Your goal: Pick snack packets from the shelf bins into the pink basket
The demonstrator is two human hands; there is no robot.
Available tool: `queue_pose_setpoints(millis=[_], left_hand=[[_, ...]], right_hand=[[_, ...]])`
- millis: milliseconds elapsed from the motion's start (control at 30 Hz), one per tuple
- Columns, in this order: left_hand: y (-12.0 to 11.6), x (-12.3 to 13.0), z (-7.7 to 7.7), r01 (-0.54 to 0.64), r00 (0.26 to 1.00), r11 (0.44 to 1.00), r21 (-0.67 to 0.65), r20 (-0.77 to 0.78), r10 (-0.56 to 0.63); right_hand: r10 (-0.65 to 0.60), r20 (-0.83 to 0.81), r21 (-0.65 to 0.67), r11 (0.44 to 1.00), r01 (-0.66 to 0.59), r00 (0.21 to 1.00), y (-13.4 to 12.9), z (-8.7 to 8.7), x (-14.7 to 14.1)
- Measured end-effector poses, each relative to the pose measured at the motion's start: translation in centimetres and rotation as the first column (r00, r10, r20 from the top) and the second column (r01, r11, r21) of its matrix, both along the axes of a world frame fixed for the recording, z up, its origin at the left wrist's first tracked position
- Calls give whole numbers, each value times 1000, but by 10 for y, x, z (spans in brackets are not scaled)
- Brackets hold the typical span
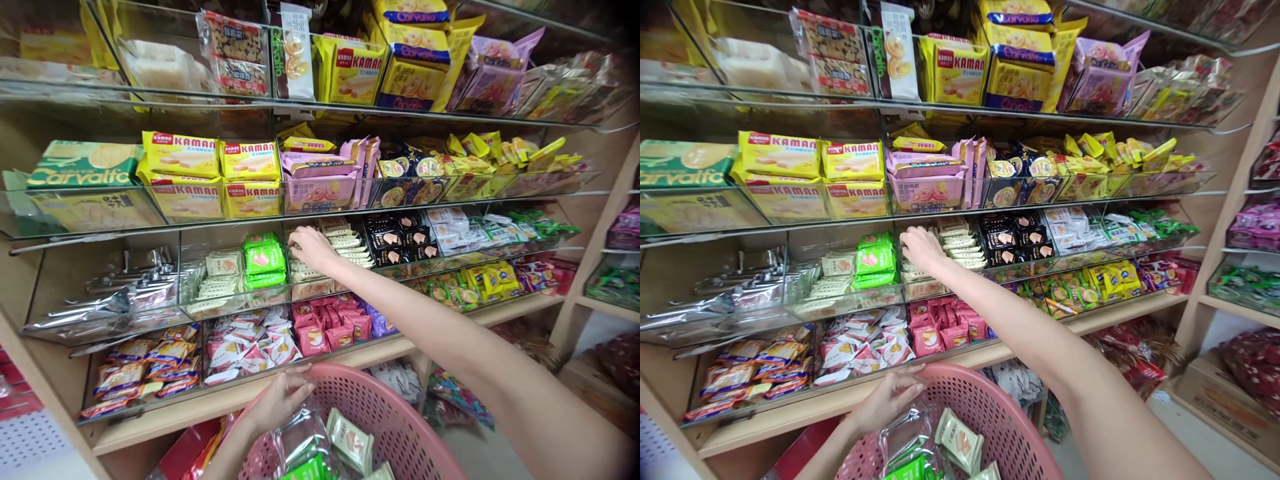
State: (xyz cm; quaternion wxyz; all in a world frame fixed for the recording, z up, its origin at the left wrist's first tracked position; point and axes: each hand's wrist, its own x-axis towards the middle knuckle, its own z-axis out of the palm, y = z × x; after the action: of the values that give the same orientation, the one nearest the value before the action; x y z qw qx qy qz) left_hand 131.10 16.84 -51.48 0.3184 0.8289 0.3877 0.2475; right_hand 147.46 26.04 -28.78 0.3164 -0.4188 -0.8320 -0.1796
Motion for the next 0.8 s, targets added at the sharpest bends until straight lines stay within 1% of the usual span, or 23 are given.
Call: queue_pose_setpoints(millis=[200, 333, 467, 567, 733, 800], left_hand=[[0, 1, 0, 24, 999, 1000, 20, 24, -25], [0, 1, 0, 39, 999, 999, 22, 26, -39], [0, 0, -2, 36, 999, 999, 31, 28, -37], [1, 0, -3, 42, 999, 999, 34, 28, -43], [2, 1, -3, 42, 999, 998, 38, 25, -43], [1, 1, -3, 36, 999, 999, 37, 19, -37]], right_hand=[[107, -147, 57, 993, -100, 983, 6, 0, 8], [211, -259, 132, 974, -181, 943, 3, -3, 16], [342, -383, 253, 932, -258, 858, 1, -6, 24], [395, -478, 332, 908, -255, 785, 0, -6, 30], [445, -559, 380, 887, -261, 700, -8, 0, 38], [467, -618, 386, 881, -273, 632, -17, 2, 42]])
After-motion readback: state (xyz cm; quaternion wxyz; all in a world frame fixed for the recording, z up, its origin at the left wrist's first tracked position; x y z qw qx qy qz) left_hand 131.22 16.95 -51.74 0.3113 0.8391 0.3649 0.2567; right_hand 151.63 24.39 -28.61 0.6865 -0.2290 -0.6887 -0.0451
